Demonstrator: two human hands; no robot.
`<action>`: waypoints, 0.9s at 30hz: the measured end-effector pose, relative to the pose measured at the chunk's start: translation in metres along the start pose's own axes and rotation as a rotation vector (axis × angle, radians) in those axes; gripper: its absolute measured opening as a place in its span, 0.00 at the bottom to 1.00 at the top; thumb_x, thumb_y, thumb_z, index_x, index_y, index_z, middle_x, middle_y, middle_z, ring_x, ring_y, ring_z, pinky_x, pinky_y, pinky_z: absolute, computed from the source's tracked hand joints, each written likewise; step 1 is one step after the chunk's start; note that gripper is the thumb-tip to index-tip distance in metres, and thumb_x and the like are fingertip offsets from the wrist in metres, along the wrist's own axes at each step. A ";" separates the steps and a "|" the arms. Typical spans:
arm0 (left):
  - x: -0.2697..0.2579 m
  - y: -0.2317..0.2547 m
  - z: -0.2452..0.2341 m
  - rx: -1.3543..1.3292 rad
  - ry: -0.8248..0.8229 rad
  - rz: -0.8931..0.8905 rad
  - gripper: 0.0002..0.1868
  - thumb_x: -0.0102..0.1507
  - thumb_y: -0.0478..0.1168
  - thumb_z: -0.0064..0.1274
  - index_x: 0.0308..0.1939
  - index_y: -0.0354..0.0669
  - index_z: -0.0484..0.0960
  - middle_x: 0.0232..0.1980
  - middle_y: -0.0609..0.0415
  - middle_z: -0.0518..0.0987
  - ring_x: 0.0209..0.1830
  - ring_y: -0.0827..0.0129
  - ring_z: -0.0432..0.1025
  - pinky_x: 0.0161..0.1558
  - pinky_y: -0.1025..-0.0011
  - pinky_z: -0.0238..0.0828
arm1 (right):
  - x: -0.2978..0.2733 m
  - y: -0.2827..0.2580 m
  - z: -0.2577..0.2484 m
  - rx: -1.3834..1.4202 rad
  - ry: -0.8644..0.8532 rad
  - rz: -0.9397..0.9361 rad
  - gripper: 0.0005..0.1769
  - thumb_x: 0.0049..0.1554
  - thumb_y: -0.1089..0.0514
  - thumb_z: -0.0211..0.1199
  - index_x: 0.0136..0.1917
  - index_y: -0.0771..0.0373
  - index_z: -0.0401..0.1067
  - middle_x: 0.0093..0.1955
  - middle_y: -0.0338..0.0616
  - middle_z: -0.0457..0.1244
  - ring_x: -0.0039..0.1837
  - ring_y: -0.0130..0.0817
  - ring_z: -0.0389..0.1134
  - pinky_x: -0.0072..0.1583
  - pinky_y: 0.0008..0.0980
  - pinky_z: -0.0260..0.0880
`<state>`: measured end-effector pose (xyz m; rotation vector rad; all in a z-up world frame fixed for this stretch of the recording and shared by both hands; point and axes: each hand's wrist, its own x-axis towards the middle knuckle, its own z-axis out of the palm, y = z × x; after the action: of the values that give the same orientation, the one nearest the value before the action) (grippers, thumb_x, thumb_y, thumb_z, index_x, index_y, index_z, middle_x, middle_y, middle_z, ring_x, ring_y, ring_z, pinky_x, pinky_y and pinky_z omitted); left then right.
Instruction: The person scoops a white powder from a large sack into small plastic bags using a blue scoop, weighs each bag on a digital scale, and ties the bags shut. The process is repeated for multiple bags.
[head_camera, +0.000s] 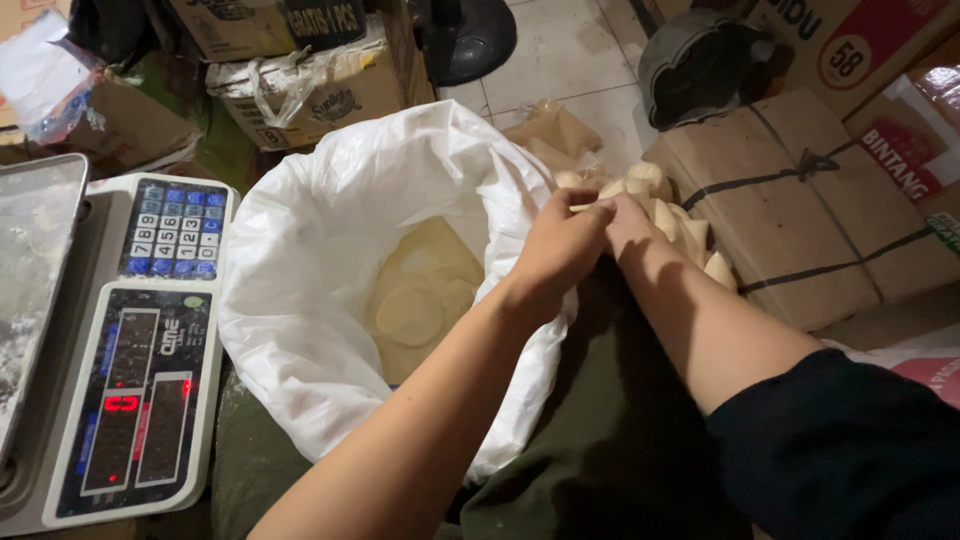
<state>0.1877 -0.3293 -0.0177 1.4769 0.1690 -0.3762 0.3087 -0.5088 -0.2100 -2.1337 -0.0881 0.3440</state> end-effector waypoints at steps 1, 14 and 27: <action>-0.001 0.002 -0.003 -0.005 0.002 0.013 0.27 0.64 0.47 0.50 0.65 0.39 0.72 0.49 0.44 0.81 0.43 0.66 0.73 0.44 0.69 0.72 | 0.003 -0.004 0.002 0.340 0.054 0.164 0.30 0.56 0.50 0.58 0.67 0.69 0.70 0.59 0.62 0.68 0.57 0.48 0.71 0.57 0.41 0.70; -0.021 0.006 -0.022 -0.180 -0.026 0.103 0.17 0.65 0.43 0.50 0.54 0.40 0.79 0.42 0.59 0.80 0.38 0.73 0.73 0.37 0.73 0.69 | 0.008 -0.015 0.014 1.485 -0.095 0.308 0.23 0.63 0.50 0.49 0.65 0.68 0.62 0.59 0.60 0.63 0.58 0.56 0.67 0.61 0.51 0.72; -0.108 0.023 -0.075 -0.030 0.082 0.137 0.19 0.64 0.46 0.49 0.56 0.41 0.80 0.49 0.55 0.84 0.45 0.70 0.79 0.43 0.71 0.73 | -0.014 -0.032 0.001 1.615 -0.011 0.426 0.14 0.64 0.56 0.58 0.56 0.71 0.68 0.51 0.49 0.67 0.56 0.42 0.70 0.62 0.40 0.74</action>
<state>0.1044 -0.2390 0.0335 1.4657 0.1378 -0.2017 0.2971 -0.4934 -0.1811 -0.5224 0.4917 0.4392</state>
